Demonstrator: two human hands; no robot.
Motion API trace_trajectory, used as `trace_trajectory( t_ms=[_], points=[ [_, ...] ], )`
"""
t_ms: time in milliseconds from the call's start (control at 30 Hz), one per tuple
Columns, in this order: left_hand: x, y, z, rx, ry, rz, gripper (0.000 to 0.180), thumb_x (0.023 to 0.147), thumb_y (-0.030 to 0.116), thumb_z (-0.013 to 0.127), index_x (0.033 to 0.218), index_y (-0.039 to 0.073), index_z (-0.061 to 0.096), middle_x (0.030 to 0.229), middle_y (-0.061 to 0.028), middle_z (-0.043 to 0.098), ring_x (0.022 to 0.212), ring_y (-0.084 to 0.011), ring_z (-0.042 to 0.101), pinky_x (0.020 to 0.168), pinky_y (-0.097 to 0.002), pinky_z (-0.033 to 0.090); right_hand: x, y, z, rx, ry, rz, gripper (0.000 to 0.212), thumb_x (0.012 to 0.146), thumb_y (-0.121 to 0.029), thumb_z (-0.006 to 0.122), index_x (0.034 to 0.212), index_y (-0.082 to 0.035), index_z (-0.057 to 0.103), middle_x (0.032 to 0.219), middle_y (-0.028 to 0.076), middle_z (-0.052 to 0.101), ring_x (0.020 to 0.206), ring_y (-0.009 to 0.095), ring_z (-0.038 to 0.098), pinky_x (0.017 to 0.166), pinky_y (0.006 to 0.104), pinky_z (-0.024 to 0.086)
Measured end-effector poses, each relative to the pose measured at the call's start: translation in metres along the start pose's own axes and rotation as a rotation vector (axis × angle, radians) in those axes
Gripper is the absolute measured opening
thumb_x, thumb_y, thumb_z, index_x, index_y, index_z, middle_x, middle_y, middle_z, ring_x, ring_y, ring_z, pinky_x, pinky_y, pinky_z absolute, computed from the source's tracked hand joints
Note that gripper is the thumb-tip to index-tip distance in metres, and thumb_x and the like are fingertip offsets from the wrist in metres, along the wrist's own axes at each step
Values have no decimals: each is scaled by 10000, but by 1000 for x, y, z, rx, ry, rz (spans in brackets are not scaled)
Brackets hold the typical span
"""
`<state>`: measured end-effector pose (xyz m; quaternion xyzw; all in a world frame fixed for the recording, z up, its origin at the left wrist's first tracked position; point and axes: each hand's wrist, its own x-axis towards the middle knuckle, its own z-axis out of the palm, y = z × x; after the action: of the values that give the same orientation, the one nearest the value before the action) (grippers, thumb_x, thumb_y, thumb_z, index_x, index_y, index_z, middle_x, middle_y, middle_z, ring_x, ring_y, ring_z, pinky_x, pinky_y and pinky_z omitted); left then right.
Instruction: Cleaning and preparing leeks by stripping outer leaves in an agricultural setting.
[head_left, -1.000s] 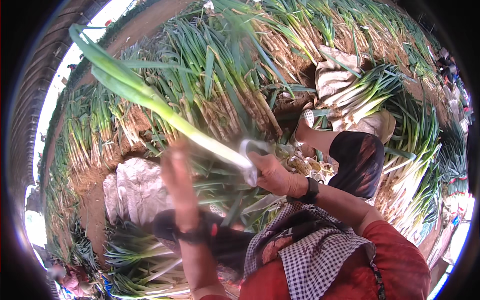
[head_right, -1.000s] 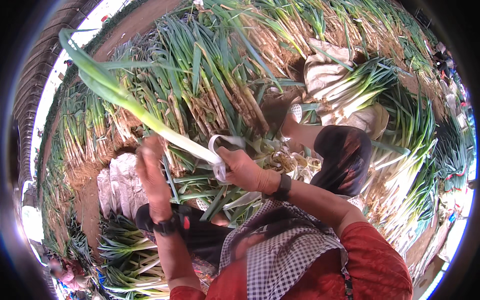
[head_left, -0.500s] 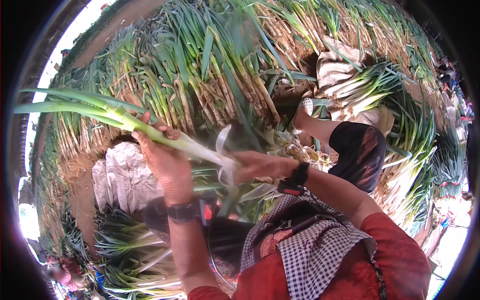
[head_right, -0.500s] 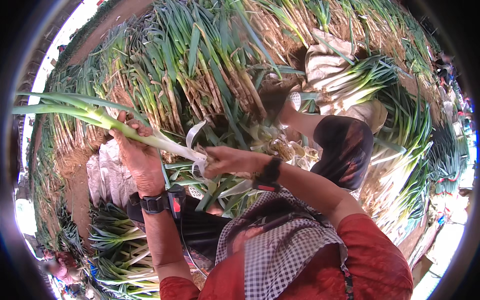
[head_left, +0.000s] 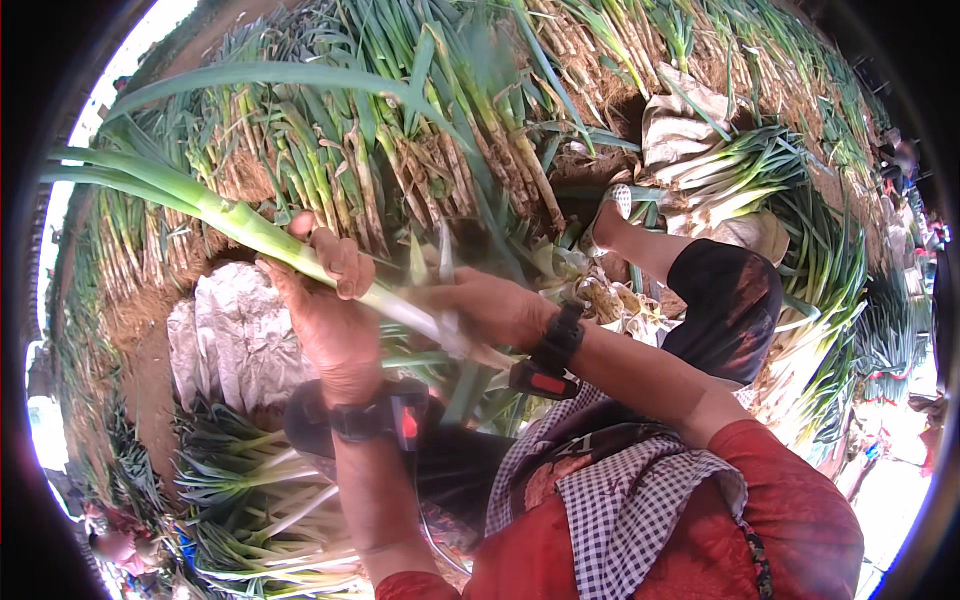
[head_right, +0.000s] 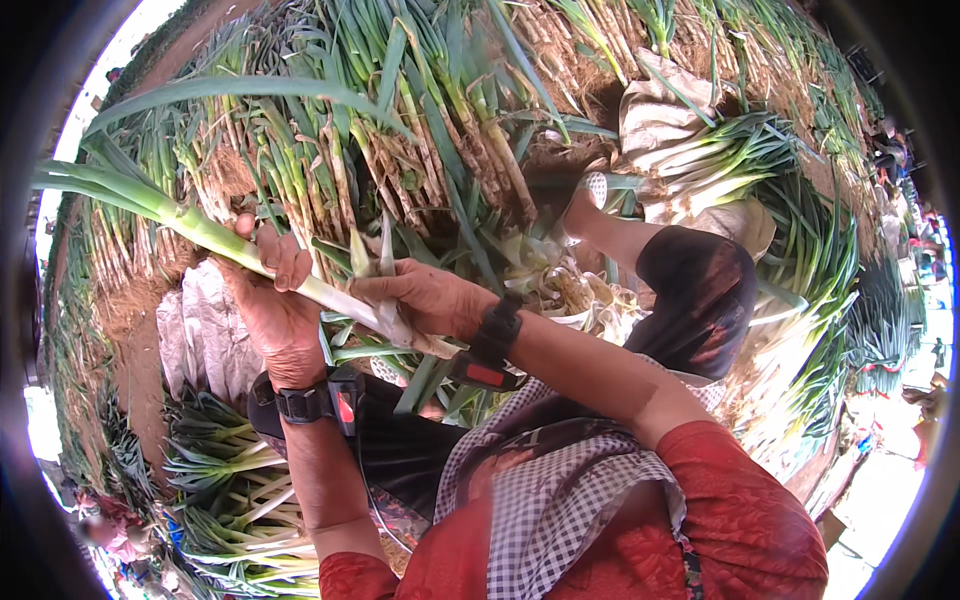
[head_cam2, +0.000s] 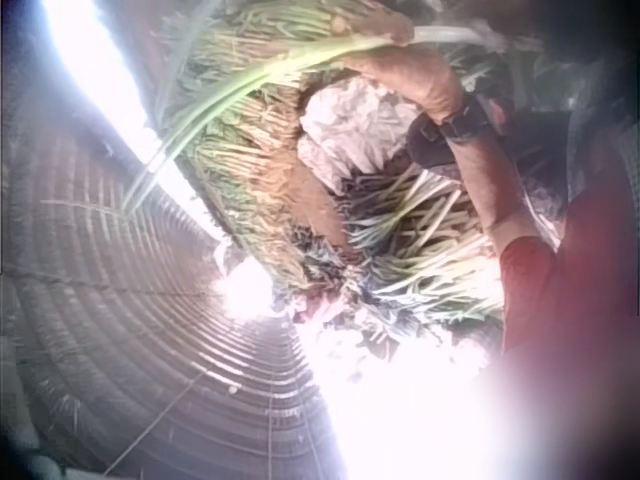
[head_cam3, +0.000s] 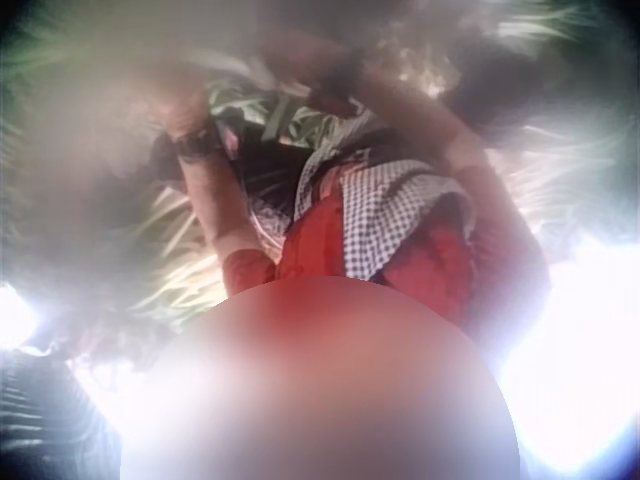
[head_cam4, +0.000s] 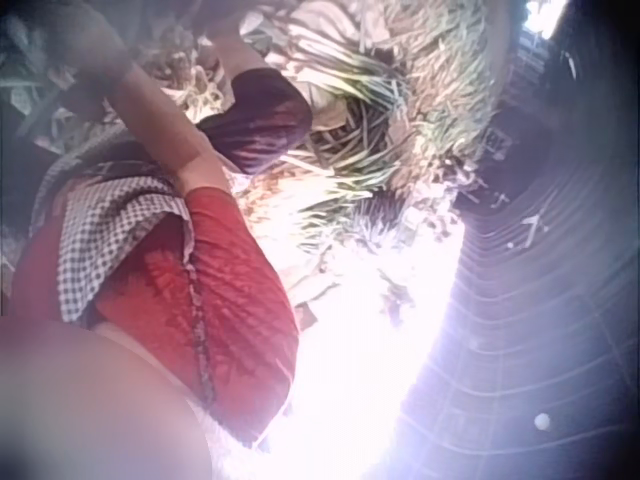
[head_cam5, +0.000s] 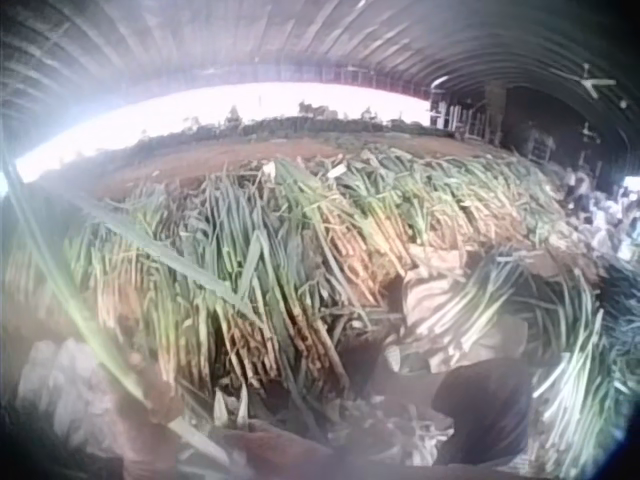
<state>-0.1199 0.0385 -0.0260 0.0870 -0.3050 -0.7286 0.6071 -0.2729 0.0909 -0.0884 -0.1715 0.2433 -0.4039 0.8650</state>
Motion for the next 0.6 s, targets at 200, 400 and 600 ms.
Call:
trace_trajectory(
  t_ms=[200,400,600],
  points=[
    [-2,12,-11,76,175,158,440,938,419,539,1149,34,509,700,16,383,589,-89,346,544,-231,327,-2,11,-29,-115,546,-317,191,972,-205,520,913,-27,557,763,45,611,606,162,580,614,350,534],
    [-15,25,-16,322,429,333,486,969,485,423,1220,75,494,739,-7,468,623,-91,392,585,-232,361,-9,30,-102,-1828,755,-646,286,795,-36,576,1060,-31,469,739,195,604,721,407,609,621,470,478],
    [-13,79,-35,443,585,500,554,948,535,406,1231,67,497,742,-2,462,631,-103,410,584,-235,385,-93,46,-223,-1978,898,127,294,773,-147,635,1015,-12,537,898,201,651,833,373,650,676,494,502]
  ],
)
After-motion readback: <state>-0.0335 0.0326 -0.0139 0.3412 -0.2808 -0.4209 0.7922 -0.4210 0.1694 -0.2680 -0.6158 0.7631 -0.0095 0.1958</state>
